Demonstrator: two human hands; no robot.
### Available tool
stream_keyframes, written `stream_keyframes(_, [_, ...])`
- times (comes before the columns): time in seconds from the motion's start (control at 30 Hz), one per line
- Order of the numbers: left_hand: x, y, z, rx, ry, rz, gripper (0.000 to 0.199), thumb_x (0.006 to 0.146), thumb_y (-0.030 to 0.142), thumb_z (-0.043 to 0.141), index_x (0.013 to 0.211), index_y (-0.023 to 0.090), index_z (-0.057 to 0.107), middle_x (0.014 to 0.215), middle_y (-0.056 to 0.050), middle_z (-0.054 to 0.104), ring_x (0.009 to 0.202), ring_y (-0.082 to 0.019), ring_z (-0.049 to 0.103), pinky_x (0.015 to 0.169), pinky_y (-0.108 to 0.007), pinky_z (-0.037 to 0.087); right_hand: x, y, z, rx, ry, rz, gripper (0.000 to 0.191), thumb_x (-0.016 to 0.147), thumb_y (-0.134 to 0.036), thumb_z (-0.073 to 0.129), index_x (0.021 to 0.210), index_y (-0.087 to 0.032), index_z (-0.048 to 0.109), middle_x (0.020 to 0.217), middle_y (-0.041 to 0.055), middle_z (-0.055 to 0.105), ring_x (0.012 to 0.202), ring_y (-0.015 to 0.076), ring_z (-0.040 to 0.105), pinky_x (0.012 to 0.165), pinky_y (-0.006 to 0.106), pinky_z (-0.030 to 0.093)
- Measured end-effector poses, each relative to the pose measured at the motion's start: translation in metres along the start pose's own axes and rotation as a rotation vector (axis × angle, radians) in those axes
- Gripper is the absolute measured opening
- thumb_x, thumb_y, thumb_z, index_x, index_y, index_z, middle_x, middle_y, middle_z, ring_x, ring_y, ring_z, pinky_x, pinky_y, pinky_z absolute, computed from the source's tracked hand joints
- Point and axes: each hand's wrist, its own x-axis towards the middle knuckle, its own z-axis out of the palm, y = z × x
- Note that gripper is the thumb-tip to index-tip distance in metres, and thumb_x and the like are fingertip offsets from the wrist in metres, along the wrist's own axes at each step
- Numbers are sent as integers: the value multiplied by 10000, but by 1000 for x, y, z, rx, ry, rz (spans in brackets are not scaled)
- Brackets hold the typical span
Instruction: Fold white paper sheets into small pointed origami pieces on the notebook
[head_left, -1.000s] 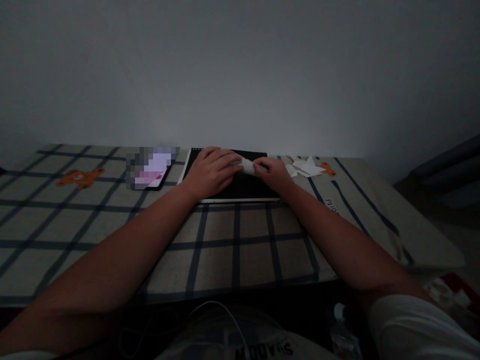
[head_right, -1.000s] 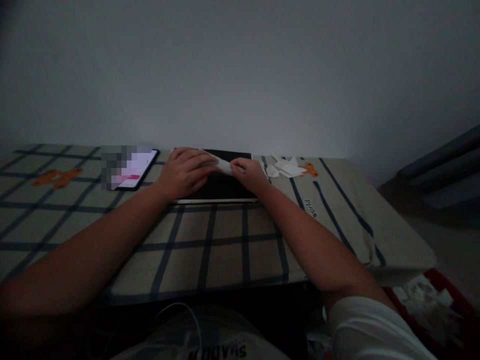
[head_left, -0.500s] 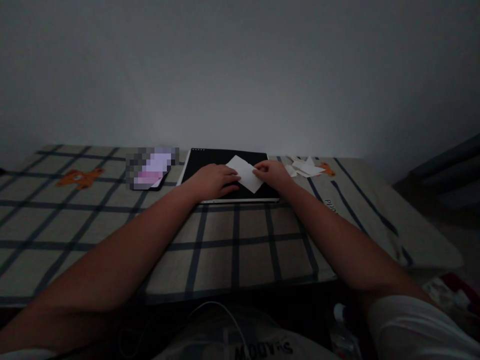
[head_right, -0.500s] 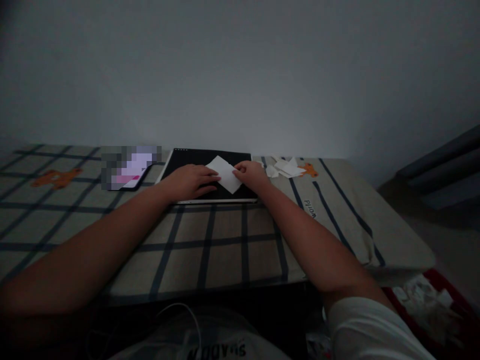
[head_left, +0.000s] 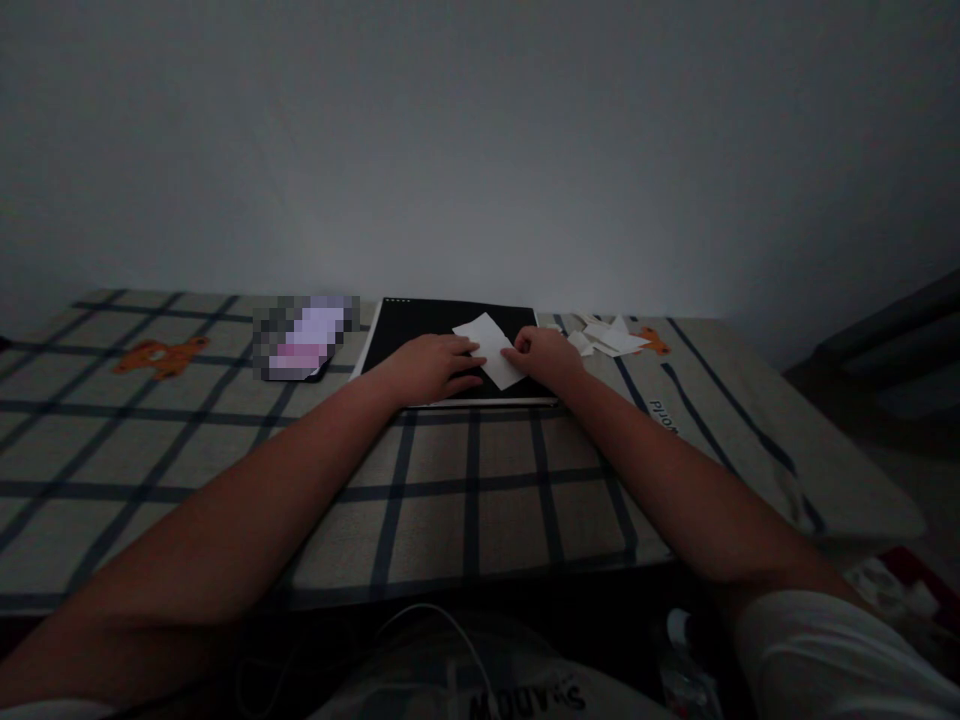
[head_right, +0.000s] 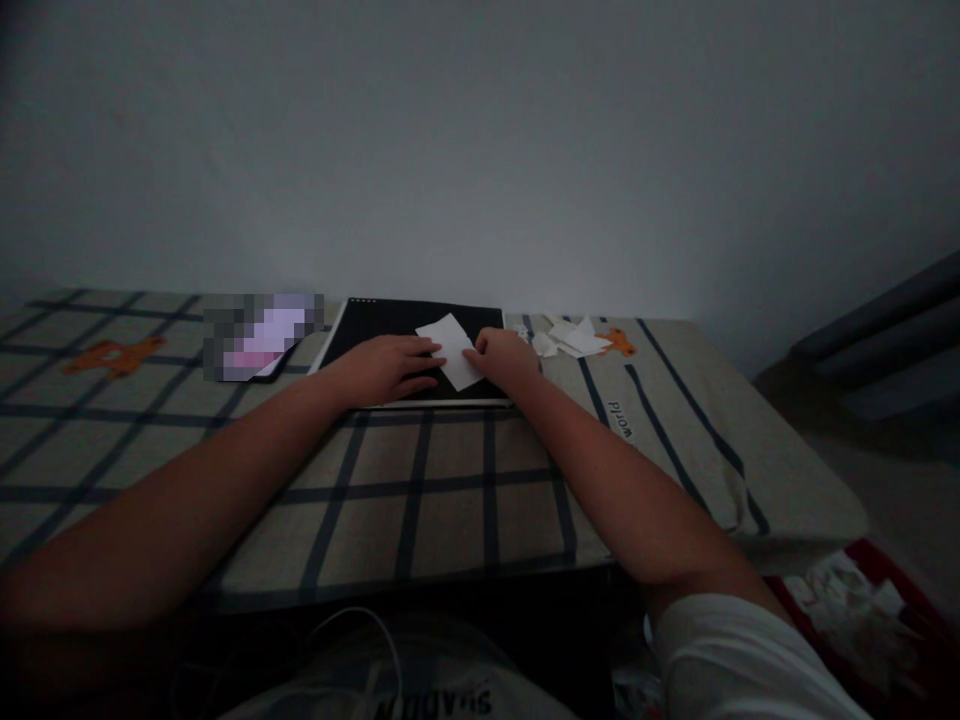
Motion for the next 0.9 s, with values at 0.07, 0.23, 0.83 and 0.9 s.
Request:
stream_keyframes(0.07, [0, 0, 0, 0, 3, 3, 491, 1011, 507, 379, 1324, 222, 627, 1389, -100, 600, 1235, -236, 582, 989, -349, 444, 0, -1, 1, 2, 25, -12, 191, 812, -388, 678, 745, -214, 641, 767, 44, 659, 662, 169, 522, 565, 287, 315])
stream_keyframes(0.23, [0, 1, -2, -9, -16, -14, 499, 1005, 505, 397, 1345, 207, 609, 1424, -113, 578, 1291, -239, 551, 1027, -363, 430, -3, -4, 1, -8, 55, -97, 138, 829, -328, 650, 758, -215, 616, 764, 33, 658, 680, 170, 530, 562, 285, 280])
stream_keyframes(0.83, [-3, -2, 1, -66, -31, -26, 575, 978, 526, 437, 1419, 171, 536, 1483, -135, 513, 1355, -256, 500, 1106, -389, 385, -2, 0, 5, 293, 96, -481, 226, 930, -281, 512, 1004, -164, 691, 972, 87, 705, 889, 193, 618, 813, 323, 444])
stream_keyframes(0.9, [-3, -3, 3, -73, -26, -27, 568, 979, 527, 434, 1412, 177, 543, 1484, -133, 513, 1352, -256, 504, 1102, -386, 392, 0, 2, 6, 358, 99, -502, 233, 920, -229, 494, 1039, -166, 684, 1015, 94, 710, 930, 195, 628, 852, 336, 457])
